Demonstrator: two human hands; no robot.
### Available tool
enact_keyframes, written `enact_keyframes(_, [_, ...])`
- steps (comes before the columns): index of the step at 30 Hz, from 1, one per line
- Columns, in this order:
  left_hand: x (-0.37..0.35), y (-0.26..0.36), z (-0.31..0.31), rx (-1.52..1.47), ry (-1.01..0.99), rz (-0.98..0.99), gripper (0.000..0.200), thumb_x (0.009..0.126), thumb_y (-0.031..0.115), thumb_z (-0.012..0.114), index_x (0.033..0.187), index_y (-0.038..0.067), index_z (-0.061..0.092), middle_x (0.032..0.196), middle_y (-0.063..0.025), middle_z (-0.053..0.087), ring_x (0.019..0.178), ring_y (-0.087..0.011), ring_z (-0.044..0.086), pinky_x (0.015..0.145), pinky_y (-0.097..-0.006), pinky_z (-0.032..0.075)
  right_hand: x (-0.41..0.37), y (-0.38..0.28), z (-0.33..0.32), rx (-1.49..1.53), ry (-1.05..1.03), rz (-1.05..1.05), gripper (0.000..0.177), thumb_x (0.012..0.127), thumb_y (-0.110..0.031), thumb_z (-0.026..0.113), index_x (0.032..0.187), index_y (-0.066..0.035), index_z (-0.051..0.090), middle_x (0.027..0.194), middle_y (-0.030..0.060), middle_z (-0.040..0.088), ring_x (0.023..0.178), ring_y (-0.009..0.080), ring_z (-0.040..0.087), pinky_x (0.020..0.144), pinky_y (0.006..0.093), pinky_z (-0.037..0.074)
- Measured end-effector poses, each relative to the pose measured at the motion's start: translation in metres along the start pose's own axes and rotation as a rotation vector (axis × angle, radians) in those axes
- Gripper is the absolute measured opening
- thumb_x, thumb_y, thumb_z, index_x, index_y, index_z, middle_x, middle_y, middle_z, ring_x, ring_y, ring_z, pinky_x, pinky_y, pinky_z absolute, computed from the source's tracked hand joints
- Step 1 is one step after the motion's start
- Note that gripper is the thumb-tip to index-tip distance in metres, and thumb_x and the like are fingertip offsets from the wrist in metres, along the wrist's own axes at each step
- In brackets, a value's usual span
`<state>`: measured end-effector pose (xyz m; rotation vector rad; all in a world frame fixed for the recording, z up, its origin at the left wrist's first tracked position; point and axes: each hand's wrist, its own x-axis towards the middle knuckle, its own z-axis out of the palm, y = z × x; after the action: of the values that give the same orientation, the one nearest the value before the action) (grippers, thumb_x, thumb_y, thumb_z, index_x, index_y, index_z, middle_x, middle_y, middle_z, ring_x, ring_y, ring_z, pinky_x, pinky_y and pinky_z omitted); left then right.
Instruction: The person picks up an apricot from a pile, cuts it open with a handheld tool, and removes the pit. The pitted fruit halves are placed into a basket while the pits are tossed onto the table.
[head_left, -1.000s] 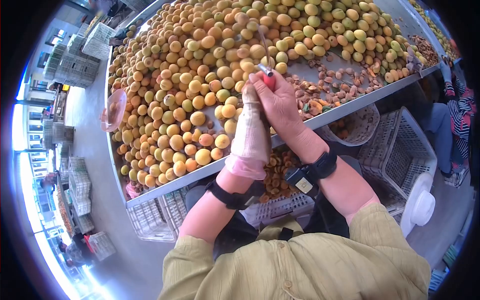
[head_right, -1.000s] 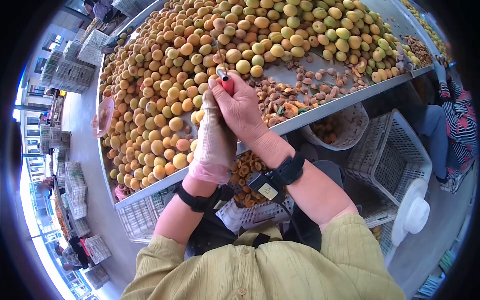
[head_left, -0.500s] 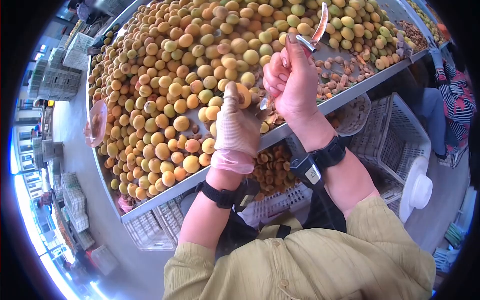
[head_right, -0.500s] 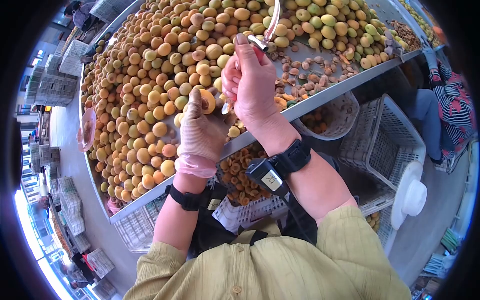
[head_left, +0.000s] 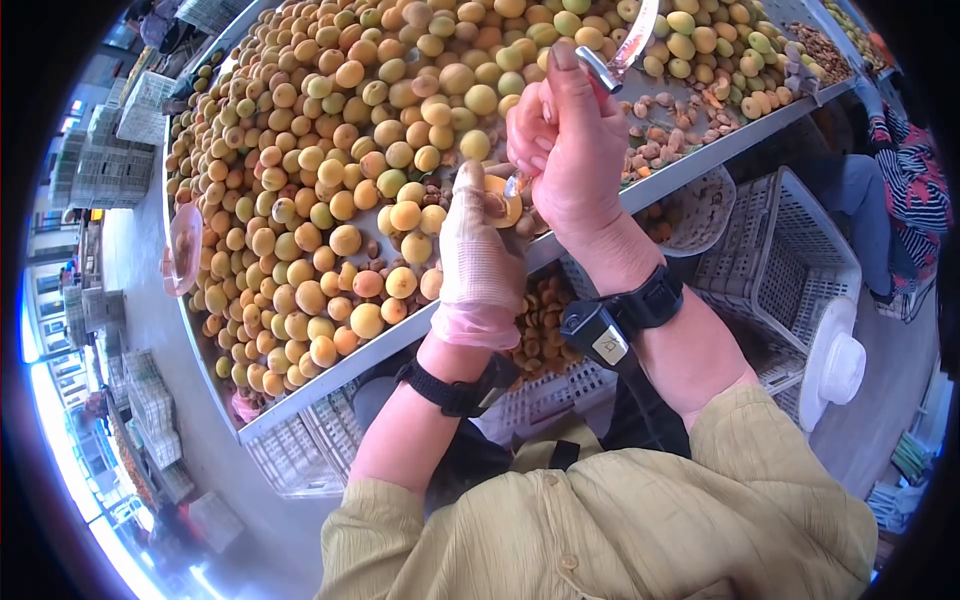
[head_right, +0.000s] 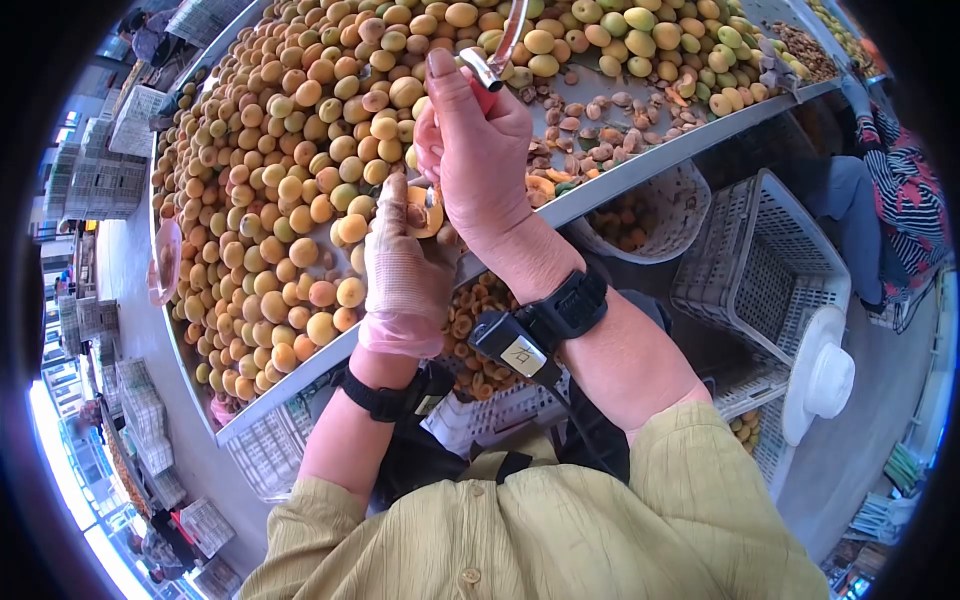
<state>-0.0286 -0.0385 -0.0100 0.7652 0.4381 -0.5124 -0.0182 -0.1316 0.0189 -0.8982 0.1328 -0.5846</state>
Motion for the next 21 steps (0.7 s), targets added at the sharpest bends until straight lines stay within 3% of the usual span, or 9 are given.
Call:
enact_keyframes(2, [-0.003,-0.001,0.001,0.065,0.09,0.008,0.029,0.095,0.028,0.057,0.112,0.004,0.054,0.092,-0.0011,0.048,0.075,-0.0118,0.053,0.065,-0.0253,0.05,-0.002,0.001,0.002,-0.03,0.023,0.006,0.046,0.094,-0.041,0.057,0.06,-0.016,0.037,0.048,-0.0044,0.035,0.039,0.0058,0.03,0.036,0.0232,0.019])
enact_keyframes(6, [-0.002,-0.001,-0.009,0.15,0.032,0.013,0.026,0.096,0.029,0.055,0.11,0.008,0.054,0.09,0.0012,0.046,0.073,-0.0072,0.05,0.062,-0.0198,0.046,-0.005,0.008,0.003,-0.091,0.023,-0.008,0.046,0.094,-0.039,0.057,0.06,-0.014,0.04,0.048,-0.0044,0.037,0.039,0.0051,0.031,0.037,0.0222,0.021])
enact_keyframes(8, [0.003,-0.007,-0.019,0.408,-0.076,0.168,0.018,0.097,0.029,0.052,0.1,0.012,0.054,0.084,0.0041,0.043,0.071,-0.0043,0.048,0.059,-0.0155,0.041,-0.007,0.013,0.001,-0.119,-0.08,-0.028,0.033,0.091,-0.034,0.065,0.073,-0.009,0.053,0.055,-0.0056,0.048,0.045,0.0019,0.042,0.042,0.0179,0.033])
enact_keyframes(10, [0.007,-0.007,-0.017,0.348,-0.067,0.14,0.017,0.097,0.029,0.051,0.098,0.013,0.054,0.083,0.0052,0.043,0.071,-0.0036,0.047,0.058,-0.0153,0.04,-0.009,0.018,0.002,-0.256,-0.105,-0.094,0.035,0.09,-0.035,0.065,0.071,-0.009,0.053,0.054,-0.0062,0.048,0.046,0.0017,0.043,0.043,0.0175,0.033])
enact_keyframes(14, [-0.005,-0.002,-0.007,0.321,0.018,0.112,0.016,0.097,0.028,0.049,0.101,0.014,0.056,0.082,0.0067,0.045,0.072,-0.0017,0.043,0.056,-0.0153,0.037,-0.003,0.017,0.003,-0.141,-0.03,0.01,0.044,0.093,-0.038,0.059,0.061,-0.014,0.041,0.049,-0.0042,0.037,0.038,0.0051,0.032,0.037,0.0227,0.022])
enact_keyframes(16, [-0.001,-0.003,-0.011,0.309,0.021,0.094,0.019,0.096,0.029,0.05,0.103,0.013,0.057,0.084,0.0051,0.046,0.073,-0.0025,0.042,0.057,-0.0166,0.037,0.002,0.017,-0.002,0.065,-0.013,0.206,0.045,0.093,-0.04,0.058,0.061,-0.015,0.038,0.048,-0.0046,0.031,0.037,0.0058,0.028,0.035,0.0237,0.018])
enact_keyframes(19, [0.006,-0.006,-0.022,0.552,-0.078,0.232,0.019,0.096,0.029,0.05,0.103,0.013,0.056,0.083,0.0034,0.045,0.072,-0.0049,0.044,0.054,-0.0192,0.038,0.007,0.019,-0.008,0.089,-0.069,0.26,0.045,0.093,-0.04,0.058,0.061,-0.016,0.036,0.048,-0.0046,0.029,0.038,0.0062,0.026,0.036,0.0235,0.017])
enact_keyframes(21, [0.007,-0.005,-0.023,0.919,-0.19,0.525,0.02,0.097,0.026,0.046,0.106,0.011,0.056,0.087,0.0016,0.05,0.075,-0.0085,0.052,0.057,-0.0226,0.046,0.008,0.019,-0.009,0.123,-0.125,0.291,0.045,0.093,-0.038,0.058,0.061,-0.015,0.036,0.048,-0.0044,0.03,0.038,0.0063,0.027,0.036,0.0234,0.018])
